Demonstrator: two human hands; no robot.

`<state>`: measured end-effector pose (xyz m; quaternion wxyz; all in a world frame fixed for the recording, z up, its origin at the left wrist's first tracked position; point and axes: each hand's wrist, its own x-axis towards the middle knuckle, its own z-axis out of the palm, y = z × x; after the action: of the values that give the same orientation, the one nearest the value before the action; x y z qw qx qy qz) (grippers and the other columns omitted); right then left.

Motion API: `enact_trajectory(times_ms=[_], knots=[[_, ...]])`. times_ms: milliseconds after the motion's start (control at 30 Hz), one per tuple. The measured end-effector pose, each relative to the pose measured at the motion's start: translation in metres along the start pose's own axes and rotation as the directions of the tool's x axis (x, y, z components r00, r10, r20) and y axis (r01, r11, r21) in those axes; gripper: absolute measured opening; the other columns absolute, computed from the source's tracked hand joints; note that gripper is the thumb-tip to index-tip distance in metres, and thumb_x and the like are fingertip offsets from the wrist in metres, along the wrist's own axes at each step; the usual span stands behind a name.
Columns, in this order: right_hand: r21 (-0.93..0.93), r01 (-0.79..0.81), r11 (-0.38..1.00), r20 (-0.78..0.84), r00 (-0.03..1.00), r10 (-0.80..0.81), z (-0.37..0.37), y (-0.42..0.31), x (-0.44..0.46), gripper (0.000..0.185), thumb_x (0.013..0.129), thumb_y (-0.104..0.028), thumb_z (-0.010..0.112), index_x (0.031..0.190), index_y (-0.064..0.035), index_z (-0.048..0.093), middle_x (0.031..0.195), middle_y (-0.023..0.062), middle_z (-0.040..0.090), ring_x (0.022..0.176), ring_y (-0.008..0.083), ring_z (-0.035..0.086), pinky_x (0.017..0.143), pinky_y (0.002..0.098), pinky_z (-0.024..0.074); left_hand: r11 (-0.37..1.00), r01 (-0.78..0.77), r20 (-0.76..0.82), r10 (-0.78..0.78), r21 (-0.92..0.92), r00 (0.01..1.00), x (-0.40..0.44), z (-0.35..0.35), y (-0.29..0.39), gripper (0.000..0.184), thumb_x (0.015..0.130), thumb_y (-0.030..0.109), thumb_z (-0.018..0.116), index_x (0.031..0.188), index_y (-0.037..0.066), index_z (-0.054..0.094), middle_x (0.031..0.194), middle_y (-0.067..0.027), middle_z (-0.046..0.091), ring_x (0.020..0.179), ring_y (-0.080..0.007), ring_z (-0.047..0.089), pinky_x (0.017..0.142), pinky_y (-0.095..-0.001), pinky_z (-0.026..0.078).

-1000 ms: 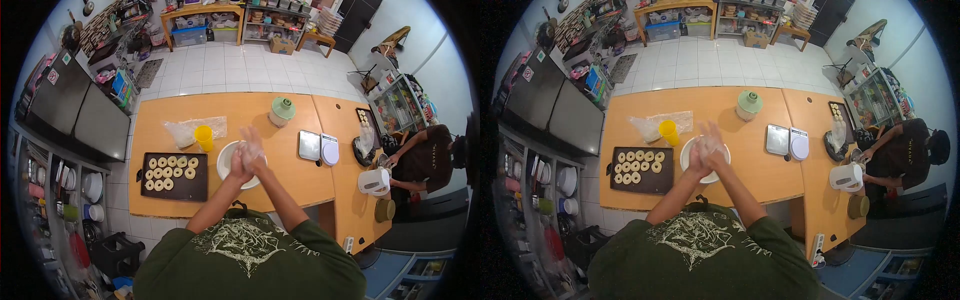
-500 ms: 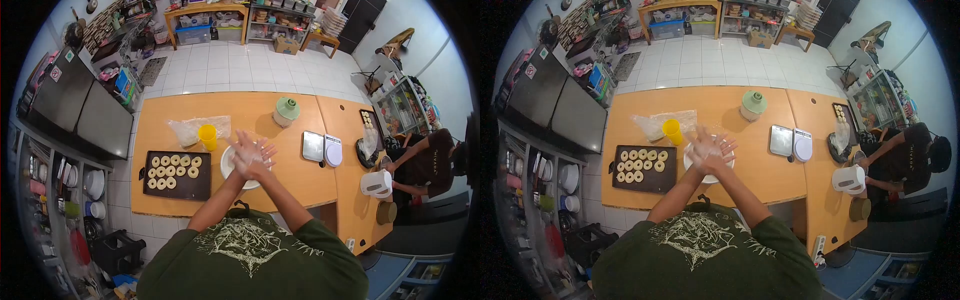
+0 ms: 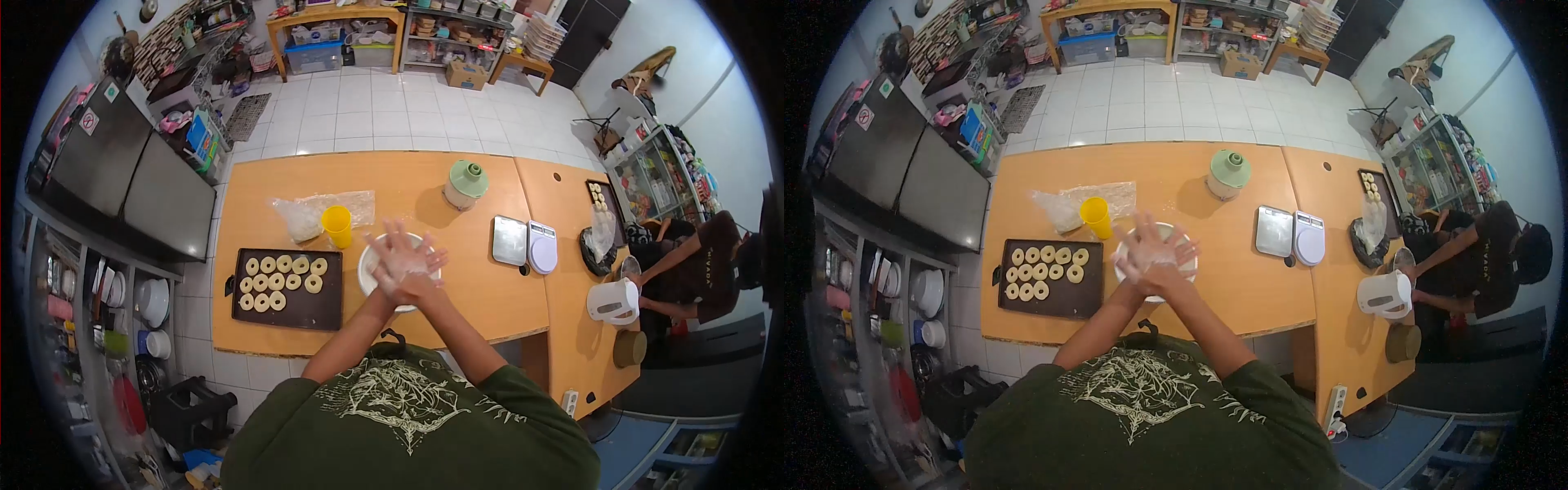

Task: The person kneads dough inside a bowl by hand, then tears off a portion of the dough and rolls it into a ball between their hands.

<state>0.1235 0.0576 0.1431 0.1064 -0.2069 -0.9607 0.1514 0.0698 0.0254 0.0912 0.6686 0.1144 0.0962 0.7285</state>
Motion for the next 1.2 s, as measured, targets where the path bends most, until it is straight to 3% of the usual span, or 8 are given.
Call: enact_trajectory(times_ms=[100,167,267,467,533,867,933,1200], knots=[[0.047,0.042,0.998,-0.039,0.998,-0.04,-0.01,0.0,-0.001,0.063,0.093,-0.051,0.042,0.149,-0.0211,0.039,0.157,0.0219,0.024,0.147,0.0417,0.014,0.109,0.071,0.0067,0.971,0.096,0.386,-0.004,-0.219,0.923,-0.001,-0.016,0.019,0.1,0.083,0.084,0.03,0.154,0.014,0.023,0.159,-0.0147,0.021,0.141,-0.0353,0.031,0.115,-0.059,0.019],[-0.008,0.031,0.999,-0.037,0.999,-0.031,-0.018,0.012,0.003,0.064,0.094,-0.051,0.039,0.15,-0.0206,0.035,0.157,0.0207,0.022,0.148,0.0413,0.011,0.111,0.0683,0.0085,0.967,0.001,0.011,0.002,-0.255,1.0,-0.006,0.017,0.039,0.107,0.078,0.088,0.029,0.154,0.013,0.023,0.157,-0.0185,0.025,0.14,-0.0343,0.032,0.113,-0.0596,0.023],[0.636,0.114,0.763,-0.378,0.908,0.18,-0.038,0.04,0.009,0.067,0.099,-0.05,0.033,0.153,-0.0126,0.027,0.16,0.0176,0.017,0.149,0.0358,0.011,0.118,0.0534,0.0097,0.954,0.043,0.094,-0.015,-0.296,0.995,-0.01,0.026,0.055,0.108,0.078,0.088,0.029,0.153,0.01,0.026,0.155,-0.0193,0.029,0.142,-0.0307,0.029,0.112,-0.0562,0.025],[0.979,0.025,0.203,-0.108,0.906,0.41,-0.007,0.011,0.004,0.07,0.101,-0.057,0.009,0.157,-0.0146,0.004,0.164,0.0107,0.004,0.15,0.0272,0.001,0.12,0.0405,0.0124,0.975,-0.169,-0.14,0.19,0.145,0.972,0.007,0.03,0.024,0.099,0.087,0.082,0.02,0.155,0.01,0.021,0.16,-0.0103,0.023,0.146,-0.0231,0.019,0.119,-0.044,0.008],[0.996,0.075,-0.044,-0.049,0.901,0.43,-0.007,-0.003,0.004,0.07,0.102,-0.055,0.009,0.157,-0.0124,-0.001,0.164,0.0112,-0.003,0.15,0.0247,-0.001,0.12,0.0391,0.0078,0.514,-0.281,-0.022,0.506,0.811,0.862,0.01,0.023,0.021,0.084,0.097,0.068,0.01,0.155,0.008,0.018,0.162,-0.0094,0.015,0.15,-0.0242,0.008,0.12,-0.0384,-0.002],[0.917,0.183,-0.354,-0.07,0.948,0.309,0.035,0.023,0.009,0.078,0.098,-0.067,0.019,0.157,-0.0198,0.005,0.164,0.0041,0.0,0.15,0.0235,0.004,0.121,0.0429,0.0112,-0.172,-0.373,0.408,0.284,0.912,0.868,-0.014,0.057,0.027,0.079,0.099,0.06,0.015,0.156,0.005,0.013,0.163,-0.0158,0.007,0.15,-0.0373,-0.004,0.117,-0.0515,-0.005],[0.766,0.063,-0.64,0.276,0.867,0.415,0.009,0.023,0.006,0.084,0.092,-0.076,0.022,0.157,-0.0254,0.006,0.164,0.004,0.003,0.149,0.0253,0.009,0.119,0.0477,0.0156,-0.192,-0.28,0.316,0.197,0.941,0.928,-0.027,0.056,0.018,0.082,0.097,0.063,0.02,0.156,0.005,0.013,0.163,-0.0167,0.006,0.149,-0.04,-0.005,0.115,-0.0554,-0.008],[0.91,-0.034,-0.414,0.161,0.948,0.275,0.038,0.012,-0.002,0.085,0.092,-0.075,0.024,0.158,-0.0244,0.007,0.163,0.0065,0.01,0.149,0.026,0.012,0.119,0.0496,0.0106,-0.284,-0.306,0.407,0.44,0.909,0.8,0.029,-0.057,0.044,0.072,0.103,0.054,0.018,0.154,0.004,0.016,0.161,-0.015,0.015,0.15,-0.0331,0.004,0.12,-0.0476,0.001]])
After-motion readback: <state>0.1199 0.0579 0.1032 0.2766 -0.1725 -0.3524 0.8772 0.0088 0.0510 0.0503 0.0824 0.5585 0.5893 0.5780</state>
